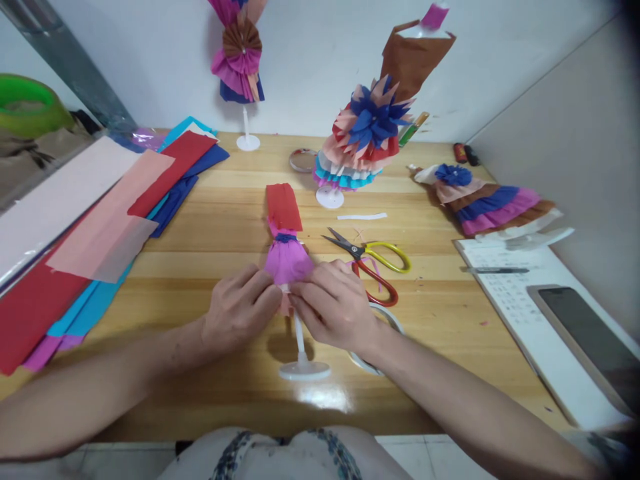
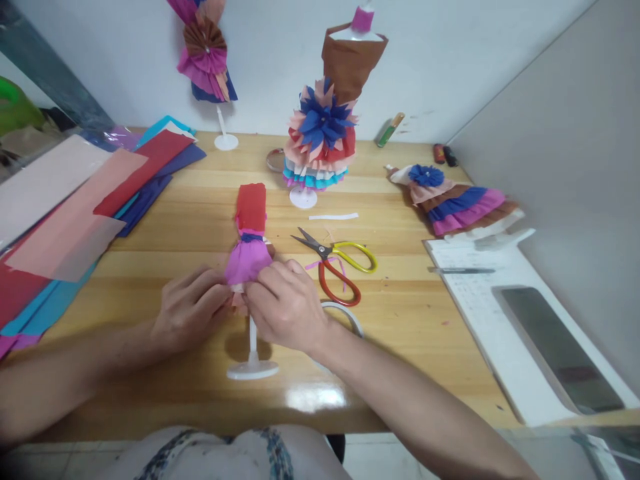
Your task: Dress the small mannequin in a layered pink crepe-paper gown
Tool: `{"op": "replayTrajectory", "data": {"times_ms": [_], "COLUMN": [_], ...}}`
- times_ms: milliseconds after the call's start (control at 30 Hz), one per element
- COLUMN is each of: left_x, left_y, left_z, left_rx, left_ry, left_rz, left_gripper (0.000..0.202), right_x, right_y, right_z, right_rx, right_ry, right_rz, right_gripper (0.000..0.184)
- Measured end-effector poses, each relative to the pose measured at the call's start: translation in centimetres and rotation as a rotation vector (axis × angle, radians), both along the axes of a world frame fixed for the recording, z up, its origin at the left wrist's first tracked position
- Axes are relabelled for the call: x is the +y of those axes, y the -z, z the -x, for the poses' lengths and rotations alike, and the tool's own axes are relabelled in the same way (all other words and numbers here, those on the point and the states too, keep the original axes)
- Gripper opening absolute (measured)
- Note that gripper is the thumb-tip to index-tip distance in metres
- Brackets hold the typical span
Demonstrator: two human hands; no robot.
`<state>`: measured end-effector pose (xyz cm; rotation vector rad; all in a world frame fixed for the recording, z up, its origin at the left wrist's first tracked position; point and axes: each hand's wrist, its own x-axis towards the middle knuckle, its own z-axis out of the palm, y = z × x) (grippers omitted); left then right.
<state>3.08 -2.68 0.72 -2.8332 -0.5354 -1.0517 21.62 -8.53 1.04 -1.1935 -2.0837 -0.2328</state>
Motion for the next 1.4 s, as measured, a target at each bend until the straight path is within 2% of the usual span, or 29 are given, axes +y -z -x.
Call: {"op": "replayTrajectory", "data": {"times_ms": [200,500,900,1100,1400], "left_x": [-0.15,-0.15,-0.15,-0.31,-0.32], "left_y": [0.11,-0.28,0.39,0.3,0.38], "left_z": [0.3,0.35,0.63,0.38,0.01], "left_rx": [-0.011,-0.01,-0.007,-0.008,-0.043], "left_ry": [0.049,0.075,0.037,0.002,-0.032], "left_rz": [-0.003,-0.189,-0.075,-0.007,0.045], "left_gripper": [0.017,0.013,0.013,0.008,0.014], "right_x": [0.01,0.17,-0.08,0.04,0.0], "right_y": [-0.1,-0.55,-0.32,-0.26,0.12], "right_z": [-0.06,-0.08,-0.13,-0.01,-0.03], "right_rx": [0.047,0.044,0.031,0.049,0.034], "right_ry": [0.017,0.063,0.008,0.013,0.025], "right_rz": [0.023,0.047,-0.017,-0.009,0.008], "right_gripper": [0.02,0.019,0.019,0.017,0.02]}}
